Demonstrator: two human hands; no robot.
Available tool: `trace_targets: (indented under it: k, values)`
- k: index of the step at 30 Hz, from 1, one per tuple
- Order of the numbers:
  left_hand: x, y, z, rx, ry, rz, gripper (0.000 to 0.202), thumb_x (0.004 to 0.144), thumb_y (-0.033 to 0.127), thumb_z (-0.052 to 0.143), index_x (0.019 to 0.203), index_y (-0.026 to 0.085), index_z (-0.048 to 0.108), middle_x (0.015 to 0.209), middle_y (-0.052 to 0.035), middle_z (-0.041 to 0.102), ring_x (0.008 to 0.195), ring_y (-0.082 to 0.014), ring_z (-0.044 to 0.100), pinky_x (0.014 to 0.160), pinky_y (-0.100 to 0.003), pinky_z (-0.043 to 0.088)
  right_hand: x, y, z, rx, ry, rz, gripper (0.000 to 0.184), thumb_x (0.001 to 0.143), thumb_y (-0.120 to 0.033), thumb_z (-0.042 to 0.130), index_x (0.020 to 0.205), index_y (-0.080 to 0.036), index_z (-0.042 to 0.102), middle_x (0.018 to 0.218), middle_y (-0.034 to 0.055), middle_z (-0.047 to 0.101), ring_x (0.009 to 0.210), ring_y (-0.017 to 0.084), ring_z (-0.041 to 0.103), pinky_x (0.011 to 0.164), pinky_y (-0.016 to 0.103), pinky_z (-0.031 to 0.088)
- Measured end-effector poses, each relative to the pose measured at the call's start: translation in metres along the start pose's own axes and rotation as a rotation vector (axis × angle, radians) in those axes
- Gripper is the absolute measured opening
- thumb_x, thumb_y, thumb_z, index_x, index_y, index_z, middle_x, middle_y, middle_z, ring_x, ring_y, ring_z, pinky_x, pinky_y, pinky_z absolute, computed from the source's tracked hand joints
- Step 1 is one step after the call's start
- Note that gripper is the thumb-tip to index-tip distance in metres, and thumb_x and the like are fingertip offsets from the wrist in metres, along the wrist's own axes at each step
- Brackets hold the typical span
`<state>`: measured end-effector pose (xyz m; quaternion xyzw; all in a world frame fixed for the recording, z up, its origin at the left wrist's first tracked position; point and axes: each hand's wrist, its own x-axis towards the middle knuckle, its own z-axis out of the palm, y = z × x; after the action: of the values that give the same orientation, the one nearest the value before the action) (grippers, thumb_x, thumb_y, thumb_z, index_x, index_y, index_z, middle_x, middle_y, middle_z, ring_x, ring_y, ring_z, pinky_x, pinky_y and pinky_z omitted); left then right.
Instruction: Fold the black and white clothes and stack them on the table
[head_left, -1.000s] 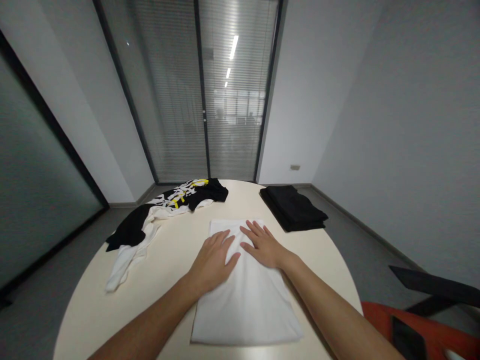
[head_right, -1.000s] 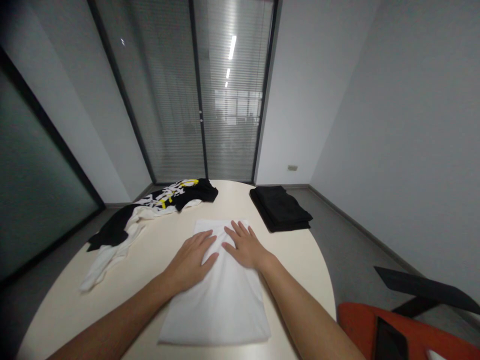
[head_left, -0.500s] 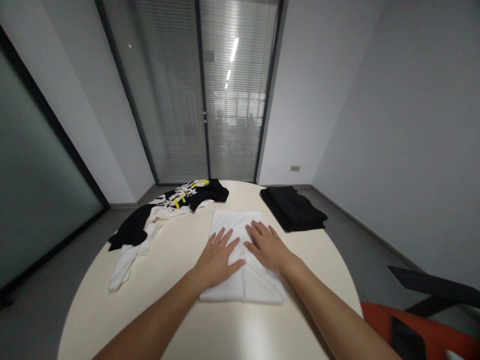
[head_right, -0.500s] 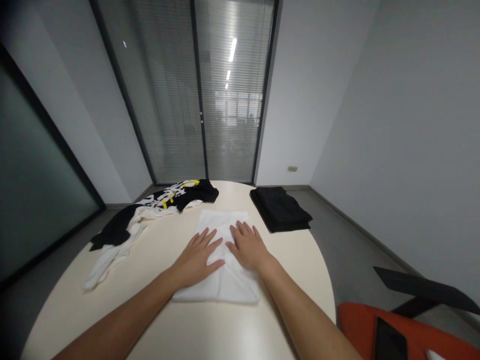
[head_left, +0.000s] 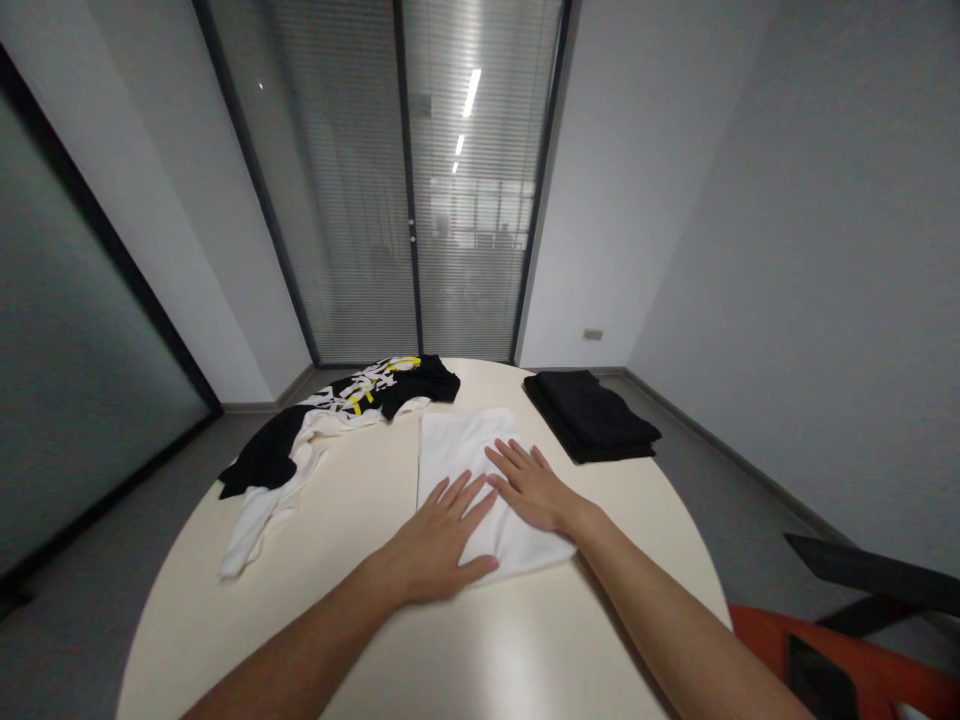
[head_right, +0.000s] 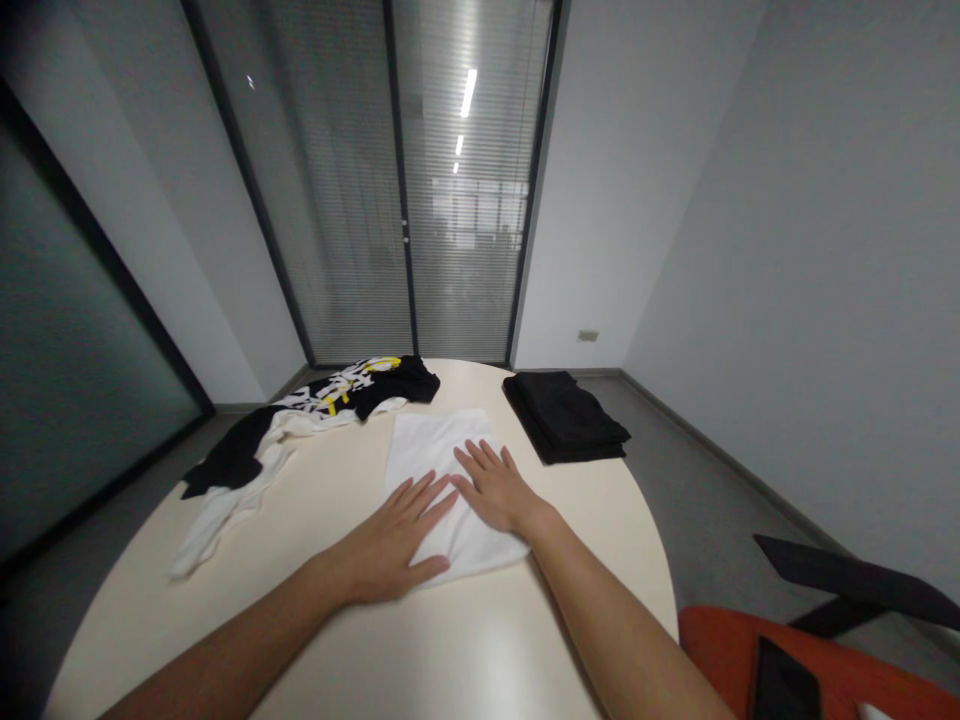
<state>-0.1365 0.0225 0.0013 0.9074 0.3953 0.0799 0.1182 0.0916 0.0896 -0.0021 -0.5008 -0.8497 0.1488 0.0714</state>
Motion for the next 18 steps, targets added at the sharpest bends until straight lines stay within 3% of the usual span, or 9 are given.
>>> trace_targets:
  k: [3,7,10,13,16,18]
  values:
    - [-0.001,0.003,-0.004,0.023,-0.085,-0.015,0.079,0.096,0.059,0.048,0.161,0.024,0.019,0.168,-0.0083,0.008,0.155,-0.0314,0.000,0.125,-0.051,0.005,-0.004,0.000,-0.003,0.008,-0.006,-0.013,0.071,0.101,-0.065,0.016,0.160,-0.027,0.026,0.168,0.0051,0.014,0.155,0.028,0.006,0.123,0.057,0.002]
    - [-0.003,-0.001,-0.006,0.025,-0.089,-0.038,0.090,0.093,0.066,0.048,0.162,0.023,0.010,0.168,-0.0087,0.004,0.154,-0.0324,-0.006,0.125,-0.053,0.003,-0.011,-0.001,-0.007,0.012,-0.026,-0.021,0.068,0.102,-0.063,0.018,0.160,-0.028,0.025,0.168,0.0048,0.014,0.155,0.030,0.007,0.123,0.058,0.004]
    - [-0.003,-0.006,-0.007,0.017,-0.101,-0.017,0.095,0.092,0.068,0.048,0.162,0.021,0.007,0.168,-0.0100,0.004,0.155,-0.0304,-0.003,0.125,-0.051,0.002,-0.015,-0.005,-0.013,-0.014,0.013,-0.056,0.064,0.104,-0.059,0.021,0.158,-0.027,0.031,0.166,0.0071,0.021,0.154,0.031,0.011,0.122,0.060,0.000]
    - [-0.004,-0.014,-0.009,0.008,-0.100,-0.023,0.093,0.093,0.069,0.044,0.162,0.018,0.010,0.168,-0.0121,0.008,0.155,-0.0299,0.000,0.125,-0.050,0.002,-0.019,-0.014,-0.021,-0.021,0.053,-0.210,0.059,0.104,-0.054,0.030,0.156,-0.028,0.035,0.165,0.0072,0.025,0.154,0.029,0.013,0.123,0.059,0.000]
    - [-0.005,-0.030,-0.009,-0.007,-0.071,-0.073,0.087,0.096,0.068,0.039,0.161,0.016,0.013,0.168,-0.0128,0.010,0.155,-0.0299,0.002,0.125,-0.051,0.004,-0.021,-0.027,-0.024,0.011,0.025,-0.432,0.060,0.100,-0.051,0.046,0.155,-0.029,0.037,0.165,0.0059,0.026,0.154,0.028,0.015,0.124,0.054,0.012]
    - [-0.006,-0.041,-0.009,-0.024,-0.068,-0.120,0.088,0.096,0.067,0.039,0.161,0.016,0.012,0.168,-0.0128,0.009,0.155,-0.0299,0.003,0.125,-0.050,0.006,-0.021,-0.032,-0.020,0.036,0.000,-0.508,0.063,0.096,-0.051,0.053,0.153,-0.028,0.041,0.165,0.0066,0.027,0.153,0.029,0.019,0.123,0.052,0.019]
